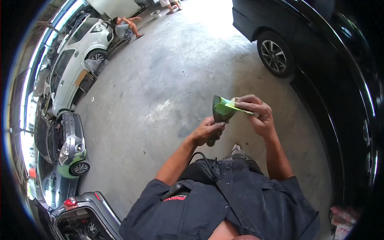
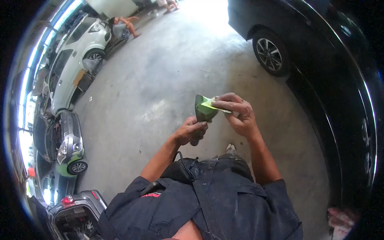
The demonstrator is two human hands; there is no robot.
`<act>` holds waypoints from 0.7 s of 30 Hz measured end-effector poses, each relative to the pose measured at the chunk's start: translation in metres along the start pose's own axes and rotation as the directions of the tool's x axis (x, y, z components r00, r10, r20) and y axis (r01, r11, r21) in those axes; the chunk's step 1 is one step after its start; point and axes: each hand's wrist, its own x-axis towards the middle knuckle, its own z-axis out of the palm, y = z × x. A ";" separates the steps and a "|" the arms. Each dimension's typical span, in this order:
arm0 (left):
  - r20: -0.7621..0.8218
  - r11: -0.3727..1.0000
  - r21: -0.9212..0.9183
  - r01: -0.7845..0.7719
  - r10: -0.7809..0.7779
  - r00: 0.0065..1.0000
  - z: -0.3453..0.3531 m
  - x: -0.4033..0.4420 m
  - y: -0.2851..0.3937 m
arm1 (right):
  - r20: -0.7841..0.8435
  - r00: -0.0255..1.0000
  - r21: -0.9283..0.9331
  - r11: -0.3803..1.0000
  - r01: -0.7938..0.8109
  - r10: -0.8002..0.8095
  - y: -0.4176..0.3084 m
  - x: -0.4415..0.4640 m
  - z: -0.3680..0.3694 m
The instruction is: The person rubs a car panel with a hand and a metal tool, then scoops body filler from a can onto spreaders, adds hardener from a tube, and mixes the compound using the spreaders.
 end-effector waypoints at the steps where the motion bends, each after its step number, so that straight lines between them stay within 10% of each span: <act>1: -0.015 1.000 -0.014 0.001 -0.001 1.000 -0.012 0.009 0.011 | 0.073 0.997 -0.019 0.999 0.027 -0.026 0.009 0.021 -0.006; 7: -0.039 1.000 -0.027 -0.009 0.008 0.999 -0.088 0.103 0.090 | 0.360 0.932 -0.073 0.997 -0.007 0.033 0.140 0.167 -0.037; 11: -0.066 0.977 -0.183 -0.114 0.104 0.992 -0.145 0.174 0.137 | 0.272 0.959 -0.210 0.977 -0.017 0.075 0.194 0.253 -0.059; 13: -0.009 0.960 -0.250 -0.128 0.130 0.992 -0.180 0.214 0.166 | -0.017 0.992 -0.487 0.867 0.101 -0.125 0.206 0.298 -0.053; 16: -0.025 0.944 -0.272 -0.186 0.186 0.982 -0.210 0.262 0.200 | 0.021 0.953 -0.668 0.705 0.238 -0.303 0.232 0.353 -0.010; 21: -0.083 0.972 -0.135 -0.190 0.180 0.980 -0.278 0.346 0.282 | 0.042 0.996 -0.592 0.801 0.084 -0.073 0.273 0.470 -0.011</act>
